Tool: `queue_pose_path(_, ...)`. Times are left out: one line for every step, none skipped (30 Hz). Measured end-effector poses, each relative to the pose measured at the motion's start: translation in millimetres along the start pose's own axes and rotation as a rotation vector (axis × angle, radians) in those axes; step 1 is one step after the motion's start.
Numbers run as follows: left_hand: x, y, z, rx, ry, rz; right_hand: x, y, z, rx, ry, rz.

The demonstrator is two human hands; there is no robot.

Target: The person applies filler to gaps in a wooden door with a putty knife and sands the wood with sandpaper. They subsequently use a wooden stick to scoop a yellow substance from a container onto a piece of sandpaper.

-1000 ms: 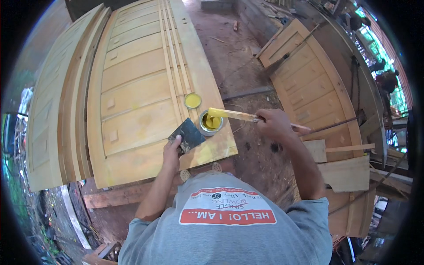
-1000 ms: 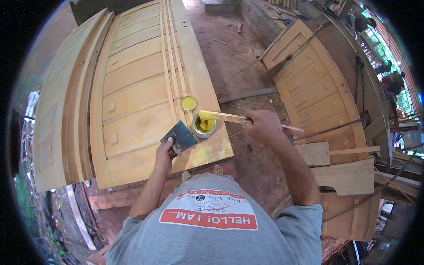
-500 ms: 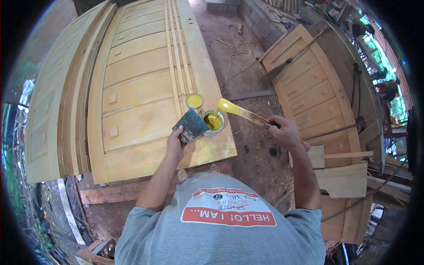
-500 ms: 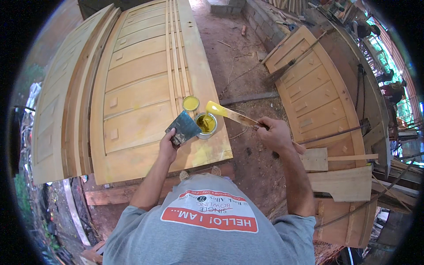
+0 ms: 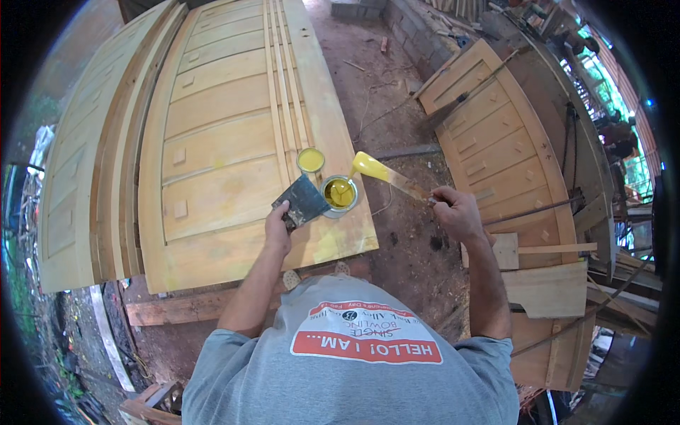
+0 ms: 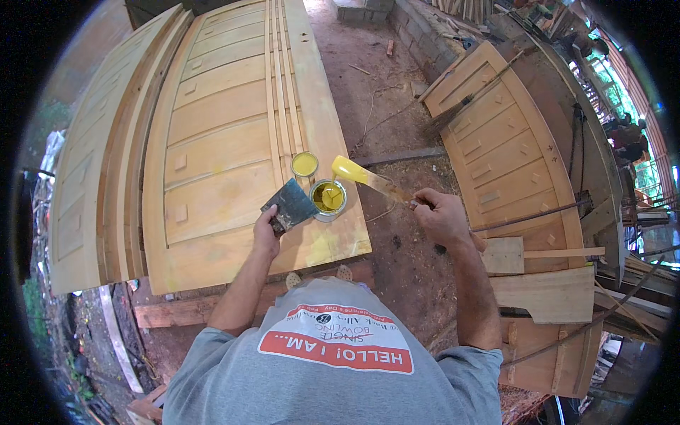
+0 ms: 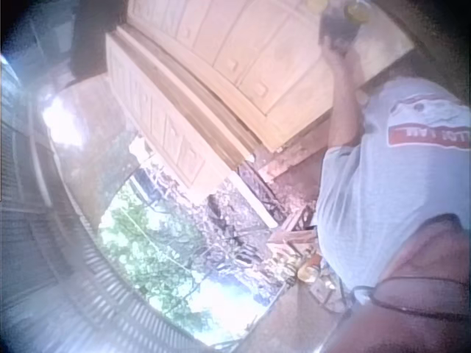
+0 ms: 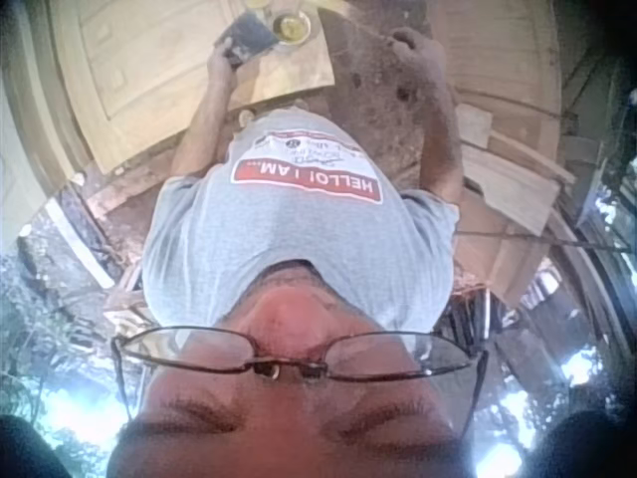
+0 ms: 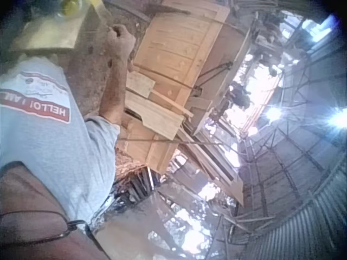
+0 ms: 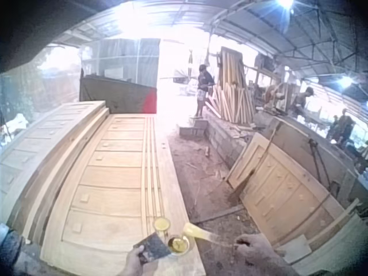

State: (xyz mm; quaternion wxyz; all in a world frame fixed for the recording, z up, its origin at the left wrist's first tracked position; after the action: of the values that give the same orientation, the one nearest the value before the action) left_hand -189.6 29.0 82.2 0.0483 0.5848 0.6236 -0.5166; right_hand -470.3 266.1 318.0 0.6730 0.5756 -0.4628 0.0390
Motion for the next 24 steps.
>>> queue_pose_path(0,2,0,0.000,-0.001,0.000,4,1,0,0.013,-0.021,-0.001)
queue_pose_path(0,3,0,-0.002,-0.002,-0.001,6,1,0,0.026,-0.043,-0.003)
queue_pose_path(-1,-1,-3,0.025,0.010,0.008,5,1,0,0.027,-0.043,-0.004)
queue_pose_path(-1,-4,-4,0.052,0.022,0.017,3,1,0,0.021,-0.062,0.019)
queue_pose_path(0,-8,-4,0.053,0.023,0.016,1,1,0,0.016,-0.081,0.042)
queue_pose_path(1,-13,-3,0.043,0.031,0.006,-1,2,1,0.017,-0.080,0.041)
queue_pose_path(1,-16,-2,0.033,0.040,-0.004,-4,3,2,0.017,-0.087,0.060)
queue_pose_path(2,-16,0,0.034,0.040,-0.005,-5,4,3,0.017,-0.094,0.079)
queue_pose_path(3,-16,2,0.051,0.046,0.019,-3,4,3,0.017,-0.093,0.079)
queue_pose_path(4,-17,4,0.068,0.052,0.044,2,6,3,0.022,-0.079,0.069)
queue_pose_path(5,-17,5,0.068,0.050,0.044,5,7,3,0.026,-0.065,0.060)
queue_pose_path(5,-22,5,0.093,0.053,0.047,5,8,3,0.025,-0.066,0.059)
queue_pose_path(5,-27,4,0.119,0.056,0.050,4,8,2,0.034,-0.087,0.097)
queue_pose_path(8,-28,8,0.120,0.056,0.049,3,8,2,0.044,-0.107,0.135)
queue_pose_path(11,-32,11,0.123,0.082,0.047,1,8,2,0.043,-0.107,0.134)
queue_pose_path(14,-34,13,0.125,0.108,0.044,0,8,3,0.033,-0.073,0.133)
queue_pose_path(16,-36,15,0.125,0.106,0.043,0,8,3,0.022,-0.038,0.133)
queue_pose_path(16,-46,12,0.150,0.115,-0.012,1,7,3,0.022,-0.042,0.132)
queue_pose_path(14,-55,7,0.174,0.121,-0.066,6,3,2,0.045,-0.038,0.136)
queue_pose_path(11,-62,3,0.174,0.122,-0.067,9,1,1,0.068,-0.035,0.139)
queue_pose_path(8,-70,-1,0.231,0.122,-0.122,7,-1,0,0.067,-0.035,0.139)
queue_pose_path(5,-77,-5,0.287,0.122,-0.177,4,-5,1,0.086,-0.023,0.112)
queue_pose_path(1,-82,-9,0.287,0.122,-0.178,3,-7,0,0.104,-0.010,0.085)
queue_pose_path(-3,-85,-14,0.312,0.123,-0.193,5,-9,0,0.106,-0.008,0.086)
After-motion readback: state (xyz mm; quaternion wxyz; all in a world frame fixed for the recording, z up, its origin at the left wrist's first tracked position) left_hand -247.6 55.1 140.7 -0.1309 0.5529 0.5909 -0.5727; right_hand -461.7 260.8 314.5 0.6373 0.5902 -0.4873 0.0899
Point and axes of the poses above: each hand's wrist, its own z-axis towards the middle knuckle, its own y-axis out of the back of the hand, x = y × z, the point moved 3 cm from there along z, towards the middle knuckle, and after that the axes turned 5 degrees about x, right-handed, at the moved point
